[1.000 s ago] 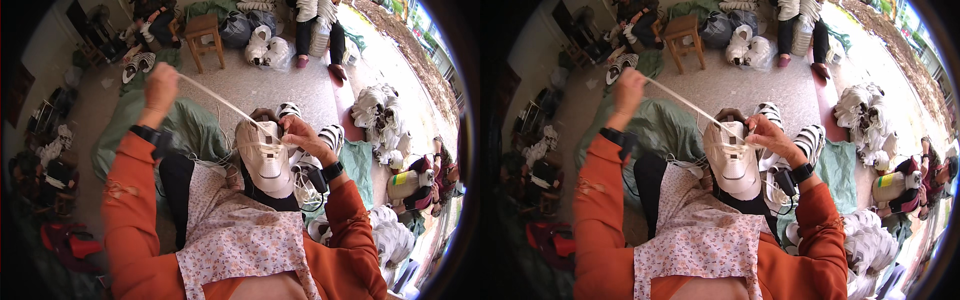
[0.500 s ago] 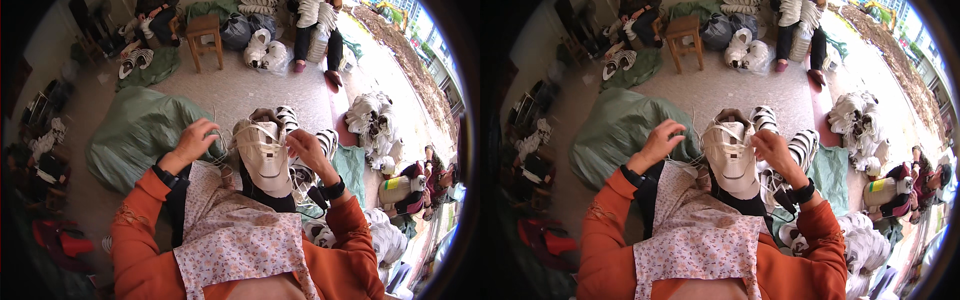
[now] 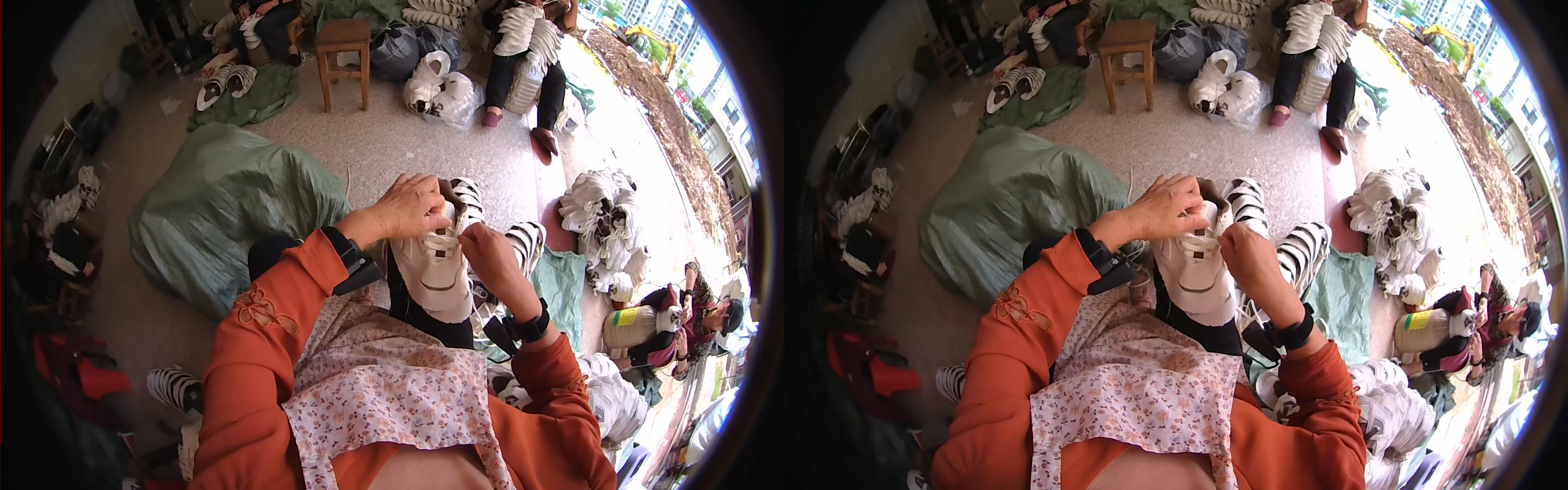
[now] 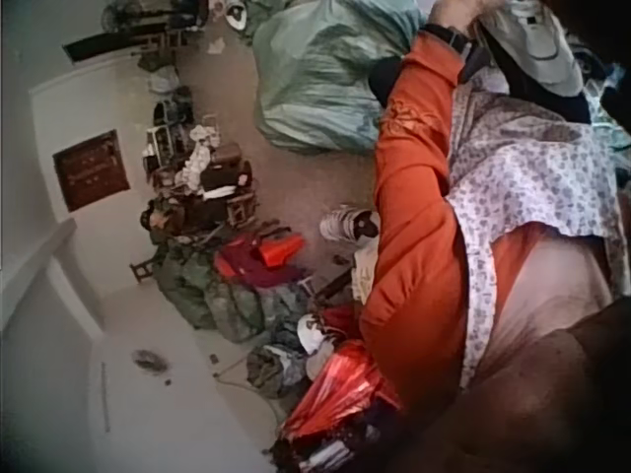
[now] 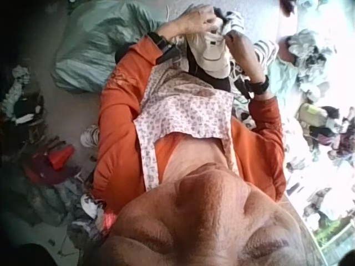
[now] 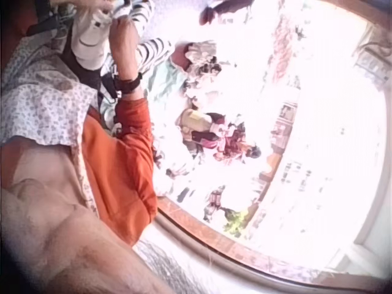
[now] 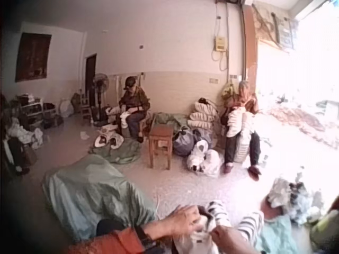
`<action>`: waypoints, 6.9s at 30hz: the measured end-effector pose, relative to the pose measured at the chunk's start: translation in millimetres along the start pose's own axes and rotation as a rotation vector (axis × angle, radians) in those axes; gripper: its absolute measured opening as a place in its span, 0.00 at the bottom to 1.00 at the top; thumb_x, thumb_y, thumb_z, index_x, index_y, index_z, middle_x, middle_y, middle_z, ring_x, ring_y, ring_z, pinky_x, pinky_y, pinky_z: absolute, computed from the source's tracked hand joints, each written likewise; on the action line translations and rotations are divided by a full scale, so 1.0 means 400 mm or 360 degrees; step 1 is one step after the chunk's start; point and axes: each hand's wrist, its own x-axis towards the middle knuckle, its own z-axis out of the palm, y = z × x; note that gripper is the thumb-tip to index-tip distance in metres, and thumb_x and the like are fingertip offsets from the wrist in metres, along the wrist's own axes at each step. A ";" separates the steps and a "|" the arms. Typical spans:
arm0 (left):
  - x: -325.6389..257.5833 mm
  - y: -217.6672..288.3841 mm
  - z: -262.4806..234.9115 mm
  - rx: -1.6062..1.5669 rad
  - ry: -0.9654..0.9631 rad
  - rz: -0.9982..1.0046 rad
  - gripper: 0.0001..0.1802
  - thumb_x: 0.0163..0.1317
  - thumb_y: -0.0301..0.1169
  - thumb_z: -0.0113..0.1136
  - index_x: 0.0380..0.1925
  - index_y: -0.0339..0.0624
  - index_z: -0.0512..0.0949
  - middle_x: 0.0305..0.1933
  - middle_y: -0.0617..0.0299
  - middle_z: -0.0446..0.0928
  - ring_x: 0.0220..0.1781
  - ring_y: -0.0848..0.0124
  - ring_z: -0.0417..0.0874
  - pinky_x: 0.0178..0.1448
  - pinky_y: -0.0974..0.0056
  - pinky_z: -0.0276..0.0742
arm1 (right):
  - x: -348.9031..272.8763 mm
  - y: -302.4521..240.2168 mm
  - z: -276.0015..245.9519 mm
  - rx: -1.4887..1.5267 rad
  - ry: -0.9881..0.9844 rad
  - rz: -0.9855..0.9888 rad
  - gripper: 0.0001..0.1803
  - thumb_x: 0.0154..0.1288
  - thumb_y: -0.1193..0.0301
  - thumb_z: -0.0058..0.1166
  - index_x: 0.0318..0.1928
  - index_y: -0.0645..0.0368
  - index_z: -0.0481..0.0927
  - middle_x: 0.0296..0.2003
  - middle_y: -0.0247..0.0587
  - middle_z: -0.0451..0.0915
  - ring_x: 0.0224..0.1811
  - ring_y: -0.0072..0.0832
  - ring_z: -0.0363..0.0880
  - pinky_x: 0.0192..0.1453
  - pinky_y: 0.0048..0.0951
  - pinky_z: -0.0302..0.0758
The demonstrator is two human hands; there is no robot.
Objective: Lacing a white sneaker in a shoe manufacturing workshop.
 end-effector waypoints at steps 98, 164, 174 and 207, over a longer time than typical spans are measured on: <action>-0.193 0.042 -0.013 -0.1532 0.0397 -0.0890 0.10 0.67 0.32 0.57 0.32 0.36 0.80 0.26 0.68 0.78 0.25 0.82 0.71 0.29 0.75 0.67 | 0.064 -0.074 0.009 0.1324 -0.0550 0.0998 0.08 0.66 0.73 0.58 0.40 0.66 0.81 0.18 0.31 0.77 0.14 0.12 0.69 0.16 0.16 0.65; -0.066 0.060 -0.055 -0.0234 0.0167 0.0038 0.13 0.46 0.36 0.71 0.27 0.44 0.77 0.33 0.63 0.73 0.40 0.61 0.75 0.44 0.60 0.75 | 0.212 0.078 -0.174 -0.0283 0.0028 -0.0087 0.05 0.65 0.73 0.53 0.36 0.60 0.79 0.35 0.41 0.78 0.30 0.38 0.79 0.33 0.34 0.74; -0.068 0.048 -0.043 -0.0507 -0.0085 -0.0143 0.05 0.56 0.31 0.62 0.28 0.41 0.79 0.44 0.61 0.71 0.50 0.61 0.69 0.59 0.61 0.68 | 0.144 0.155 -0.140 0.3305 -0.0263 0.0712 0.10 0.73 0.70 0.41 0.42 0.62 0.75 0.50 0.49 0.78 0.48 0.36 0.80 0.57 0.39 0.76; 0.100 0.233 -0.290 -0.1215 0.0094 0.0321 0.33 0.59 0.30 0.67 0.64 0.44 0.67 0.57 0.60 0.74 0.63 0.66 0.69 0.66 0.60 0.65 | 0.105 -0.130 -0.559 0.1700 0.0452 0.0027 0.20 0.70 0.79 0.46 0.61 0.66 0.64 0.41 0.41 0.75 0.26 0.17 0.69 0.28 0.17 0.68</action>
